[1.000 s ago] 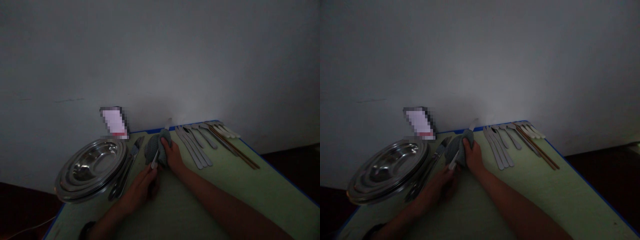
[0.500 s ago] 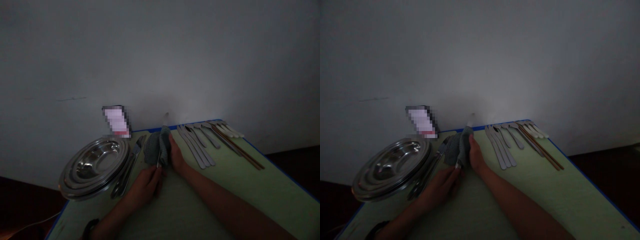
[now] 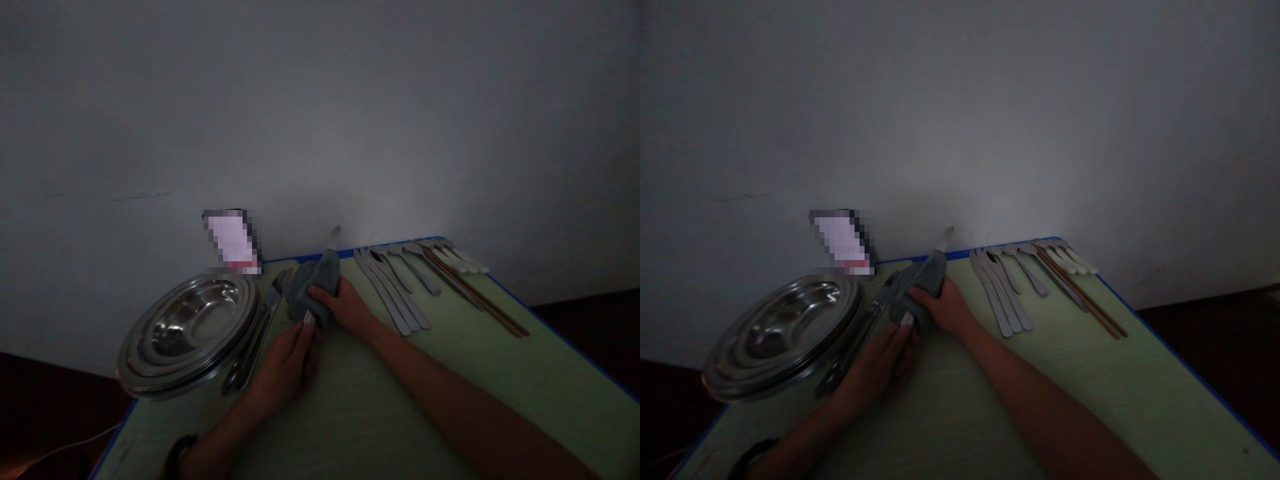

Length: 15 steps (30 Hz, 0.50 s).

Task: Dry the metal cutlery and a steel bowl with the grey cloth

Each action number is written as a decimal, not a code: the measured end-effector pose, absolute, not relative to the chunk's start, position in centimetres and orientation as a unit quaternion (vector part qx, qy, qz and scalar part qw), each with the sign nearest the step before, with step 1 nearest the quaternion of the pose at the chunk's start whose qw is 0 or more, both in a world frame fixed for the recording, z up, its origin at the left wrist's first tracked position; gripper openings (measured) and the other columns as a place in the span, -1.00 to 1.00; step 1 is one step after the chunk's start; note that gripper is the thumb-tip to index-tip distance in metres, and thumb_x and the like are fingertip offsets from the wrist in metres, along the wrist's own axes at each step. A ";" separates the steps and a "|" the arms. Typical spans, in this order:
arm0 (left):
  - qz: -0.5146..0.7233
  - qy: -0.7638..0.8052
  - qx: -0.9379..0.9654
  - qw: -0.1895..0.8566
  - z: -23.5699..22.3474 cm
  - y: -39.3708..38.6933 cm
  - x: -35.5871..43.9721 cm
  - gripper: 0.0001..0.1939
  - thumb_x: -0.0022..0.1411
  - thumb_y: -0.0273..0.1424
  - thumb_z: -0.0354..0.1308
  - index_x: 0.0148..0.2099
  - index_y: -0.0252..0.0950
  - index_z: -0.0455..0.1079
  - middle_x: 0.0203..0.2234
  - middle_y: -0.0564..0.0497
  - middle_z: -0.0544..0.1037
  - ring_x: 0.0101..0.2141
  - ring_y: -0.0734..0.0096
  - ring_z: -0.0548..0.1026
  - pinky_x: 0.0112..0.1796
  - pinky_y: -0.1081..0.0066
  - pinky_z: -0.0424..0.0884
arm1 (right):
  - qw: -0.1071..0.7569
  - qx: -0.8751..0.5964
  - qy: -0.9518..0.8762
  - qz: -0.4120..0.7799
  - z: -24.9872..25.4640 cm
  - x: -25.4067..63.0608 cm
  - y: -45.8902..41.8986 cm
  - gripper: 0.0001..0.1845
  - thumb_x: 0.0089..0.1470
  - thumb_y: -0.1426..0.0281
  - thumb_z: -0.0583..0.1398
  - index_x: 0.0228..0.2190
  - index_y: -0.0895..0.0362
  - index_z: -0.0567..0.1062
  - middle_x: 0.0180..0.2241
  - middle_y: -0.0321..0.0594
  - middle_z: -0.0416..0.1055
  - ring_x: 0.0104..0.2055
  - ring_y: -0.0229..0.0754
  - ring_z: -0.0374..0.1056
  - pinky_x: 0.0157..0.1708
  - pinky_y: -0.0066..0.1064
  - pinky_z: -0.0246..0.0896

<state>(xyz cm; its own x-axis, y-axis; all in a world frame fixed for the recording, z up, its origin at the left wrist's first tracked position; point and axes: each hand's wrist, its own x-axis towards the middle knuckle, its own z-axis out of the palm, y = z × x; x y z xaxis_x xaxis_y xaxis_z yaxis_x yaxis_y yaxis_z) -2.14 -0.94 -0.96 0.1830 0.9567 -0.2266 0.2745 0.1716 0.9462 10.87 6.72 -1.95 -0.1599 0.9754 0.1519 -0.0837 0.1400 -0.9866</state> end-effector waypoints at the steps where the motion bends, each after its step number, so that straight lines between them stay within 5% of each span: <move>1: 0.325 0.553 0.555 0.530 -1.0 -0.9 -2.2 -0.62 0.26 -0.07 -0.19 -0.35 -0.26 0.21 -0.76 0.24 0.18 -0.78 0.58 0.16 -0.78 0.59 0.09 | 0.515 -0.407 -0.556 0.509 -2.0 10.7 6.6 -0.54 -0.11 0.16 0.24 -0.19 0.16 0.39 -0.17 -0.11 0.46 -0.14 -0.14 0.39 -0.07 -0.23 0.24; 7: 0.357 0.545 0.573 0.497 -0.7 -0.6 -2.4 -0.64 0.20 -0.09 -0.12 -0.48 -0.23 0.15 -0.75 0.21 0.18 -0.76 0.57 0.19 -0.74 0.54 0.14 | 0.505 -0.416 -0.583 0.482 -2.0 9.8 5.3 -0.26 -0.31 0.12 0.35 -0.08 0.13 0.28 -0.14 -0.13 0.43 -0.11 -0.09 0.36 -0.08 -0.22 0.24; 15: 0.345 0.566 0.577 0.477 -0.5 -0.6 -2.3 -0.64 0.22 -0.14 -0.13 -0.52 -0.23 0.13 -0.77 0.20 0.20 -0.77 0.57 0.18 -0.74 0.55 0.11 | 0.517 -0.424 -0.578 0.468 -1.8 9.6 5.2 -0.27 -0.32 0.11 0.35 -0.10 0.11 0.30 -0.17 -0.16 0.44 -0.15 -0.10 0.37 -0.12 -0.23 0.26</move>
<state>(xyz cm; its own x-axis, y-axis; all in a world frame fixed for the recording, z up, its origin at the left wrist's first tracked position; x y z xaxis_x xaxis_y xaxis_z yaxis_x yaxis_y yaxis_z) -2.26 -0.65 -0.49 0.1210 0.9826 -0.1410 0.3240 0.0952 0.9413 9.61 5.23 -1.80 -0.1069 0.9737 0.2013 0.0070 0.2032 -0.9791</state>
